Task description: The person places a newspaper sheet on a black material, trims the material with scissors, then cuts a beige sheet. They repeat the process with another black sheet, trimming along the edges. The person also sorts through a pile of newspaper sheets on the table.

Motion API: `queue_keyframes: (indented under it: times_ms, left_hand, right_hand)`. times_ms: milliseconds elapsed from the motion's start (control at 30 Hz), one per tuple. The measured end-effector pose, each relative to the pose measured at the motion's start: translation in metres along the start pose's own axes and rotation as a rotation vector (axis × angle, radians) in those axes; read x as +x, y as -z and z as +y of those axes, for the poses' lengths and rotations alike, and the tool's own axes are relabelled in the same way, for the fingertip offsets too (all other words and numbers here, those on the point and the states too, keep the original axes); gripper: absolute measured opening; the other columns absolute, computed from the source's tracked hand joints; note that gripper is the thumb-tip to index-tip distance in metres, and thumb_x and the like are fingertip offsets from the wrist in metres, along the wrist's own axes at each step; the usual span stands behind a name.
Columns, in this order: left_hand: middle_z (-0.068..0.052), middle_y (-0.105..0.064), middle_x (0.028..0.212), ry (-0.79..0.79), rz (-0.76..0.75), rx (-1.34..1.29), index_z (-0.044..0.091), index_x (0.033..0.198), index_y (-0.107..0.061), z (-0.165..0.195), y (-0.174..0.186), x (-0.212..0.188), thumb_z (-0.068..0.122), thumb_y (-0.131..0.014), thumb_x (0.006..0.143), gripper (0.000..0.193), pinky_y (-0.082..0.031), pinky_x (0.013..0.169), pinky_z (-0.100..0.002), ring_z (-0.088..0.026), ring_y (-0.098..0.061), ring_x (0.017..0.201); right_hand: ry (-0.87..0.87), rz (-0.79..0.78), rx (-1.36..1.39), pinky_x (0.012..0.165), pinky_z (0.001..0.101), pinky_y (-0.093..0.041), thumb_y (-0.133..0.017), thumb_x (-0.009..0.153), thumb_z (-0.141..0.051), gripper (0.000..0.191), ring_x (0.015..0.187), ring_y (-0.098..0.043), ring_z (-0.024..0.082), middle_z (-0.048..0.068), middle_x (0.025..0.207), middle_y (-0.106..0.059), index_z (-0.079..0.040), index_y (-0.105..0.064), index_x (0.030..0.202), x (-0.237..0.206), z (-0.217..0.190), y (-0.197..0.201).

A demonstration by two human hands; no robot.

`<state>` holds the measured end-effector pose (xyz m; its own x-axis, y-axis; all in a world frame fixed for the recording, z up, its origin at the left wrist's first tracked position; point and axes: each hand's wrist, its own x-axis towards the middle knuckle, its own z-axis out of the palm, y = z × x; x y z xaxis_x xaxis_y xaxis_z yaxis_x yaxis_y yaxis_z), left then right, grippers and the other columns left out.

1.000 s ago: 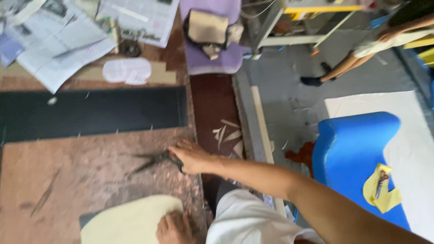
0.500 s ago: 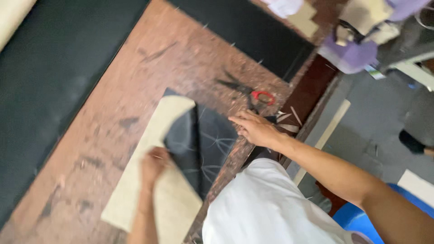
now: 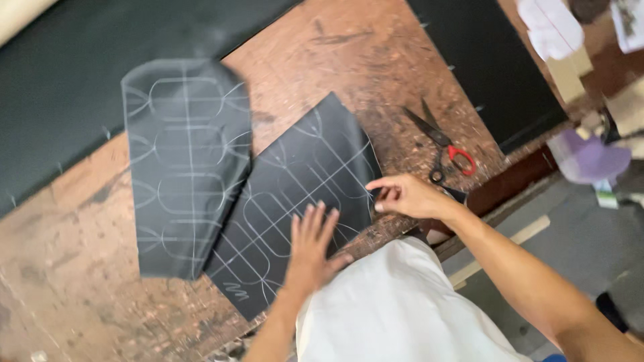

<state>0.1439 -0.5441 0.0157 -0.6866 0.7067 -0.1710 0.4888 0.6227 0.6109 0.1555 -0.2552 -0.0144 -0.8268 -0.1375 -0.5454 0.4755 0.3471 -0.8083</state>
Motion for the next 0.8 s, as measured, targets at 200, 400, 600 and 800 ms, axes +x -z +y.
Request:
queue_keyframes:
  times_ms: [200,400,600,800]
  left_hand:
    - [-0.023,-0.024,0.164,0.323,0.289,-0.028,0.005,0.153,-0.037,-0.05,-0.059,-0.069,0.0,-0.075,0.068,0.093,-0.018,0.125,-0.055,-0.042,-0.021,0.153]
    - [-0.011,-0.064,0.14,0.472,0.498,0.027,0.007,0.131,-0.067,-0.097,-0.043,-0.17,-0.005,-0.061,0.081,0.052,-0.045,0.113,-0.045,-0.032,-0.058,0.13]
    - [-0.018,-0.075,0.098,0.727,0.548,-0.29,0.007,0.103,-0.077,-0.122,-0.028,-0.234,0.013,-0.067,0.09,0.017,-0.057,0.078,-0.041,-0.035,-0.072,0.091]
    - [-0.01,-0.077,0.094,0.877,1.001,-1.008,-0.001,0.11,-0.07,-0.181,-0.033,-0.203,0.021,-0.07,0.099,0.025,-0.056,0.074,-0.03,-0.016,-0.07,0.082]
  right_hand:
    - [0.173,0.229,-0.254,0.061,0.0266,-0.051,-0.075,0.093,-0.011,0.028,0.068,-0.063,0.012,0.009,0.084,-0.076,-0.009,-0.078,0.12,-0.005,-0.044,0.014]
    - [0.245,0.229,-0.315,0.083,0.0261,-0.053,-0.069,0.1,-0.014,0.016,0.089,-0.07,0.013,0.005,0.101,-0.078,-0.006,-0.077,0.111,-0.008,-0.037,0.028]
    - [0.471,0.311,-0.838,0.086,0.0339,-0.051,-0.078,0.088,-0.012,0.015,0.098,-0.067,0.029,0.015,0.106,-0.073,-0.001,-0.078,0.098,-0.001,0.0,0.02]
    - [0.191,0.379,-0.186,0.083,0.026,-0.05,-0.072,0.107,-0.016,0.019,0.095,-0.066,0.014,0.005,0.106,-0.074,-0.004,-0.072,0.123,0.088,0.026,0.005]
